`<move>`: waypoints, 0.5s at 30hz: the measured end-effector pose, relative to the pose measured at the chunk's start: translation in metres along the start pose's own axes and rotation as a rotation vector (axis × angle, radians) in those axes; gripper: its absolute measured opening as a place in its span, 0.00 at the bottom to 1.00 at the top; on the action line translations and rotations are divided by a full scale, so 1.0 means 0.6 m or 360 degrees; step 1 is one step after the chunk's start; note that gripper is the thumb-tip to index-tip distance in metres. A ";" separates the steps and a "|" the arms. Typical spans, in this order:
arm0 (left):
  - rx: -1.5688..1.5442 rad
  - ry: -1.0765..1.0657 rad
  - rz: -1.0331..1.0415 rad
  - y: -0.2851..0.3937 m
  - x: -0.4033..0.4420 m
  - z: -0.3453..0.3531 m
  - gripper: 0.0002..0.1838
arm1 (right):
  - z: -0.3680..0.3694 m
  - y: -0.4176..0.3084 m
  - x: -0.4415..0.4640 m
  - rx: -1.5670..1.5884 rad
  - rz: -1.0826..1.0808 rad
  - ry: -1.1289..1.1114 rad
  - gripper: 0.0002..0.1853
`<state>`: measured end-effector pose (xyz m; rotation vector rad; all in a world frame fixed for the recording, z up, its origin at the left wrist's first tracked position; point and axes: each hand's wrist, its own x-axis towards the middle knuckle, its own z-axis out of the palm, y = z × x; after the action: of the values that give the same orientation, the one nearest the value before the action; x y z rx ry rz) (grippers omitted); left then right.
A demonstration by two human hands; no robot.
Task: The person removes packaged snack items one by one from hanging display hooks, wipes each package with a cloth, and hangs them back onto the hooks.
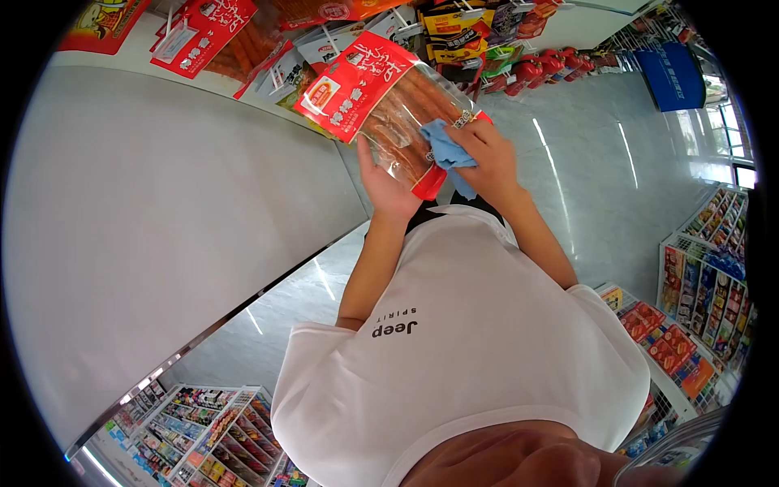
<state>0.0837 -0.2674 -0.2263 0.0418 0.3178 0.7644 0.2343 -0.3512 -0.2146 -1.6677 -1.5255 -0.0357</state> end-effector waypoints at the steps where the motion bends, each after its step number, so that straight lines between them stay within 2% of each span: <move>1: -0.0030 -0.0061 -0.0022 0.000 0.000 -0.001 0.39 | 0.000 0.010 -0.002 -0.0018 0.0064 0.0037 0.26; 3: -0.0092 -0.0181 -0.0064 0.000 -0.002 -0.003 0.40 | -0.006 0.028 -0.001 -0.0038 0.0152 0.0117 0.26; 8: -0.0123 -0.0143 -0.0055 -0.001 -0.001 -0.008 0.41 | -0.020 0.057 0.012 0.0020 0.0231 0.0341 0.23; 15: -0.0124 -0.0201 -0.0036 0.001 -0.002 -0.022 0.41 | -0.046 0.112 0.002 -0.0164 0.0378 0.0461 0.21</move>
<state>0.0788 -0.2690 -0.2382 0.0126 0.1681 0.7474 0.3039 -0.3591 -0.2333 -1.8265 -1.1208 -0.2222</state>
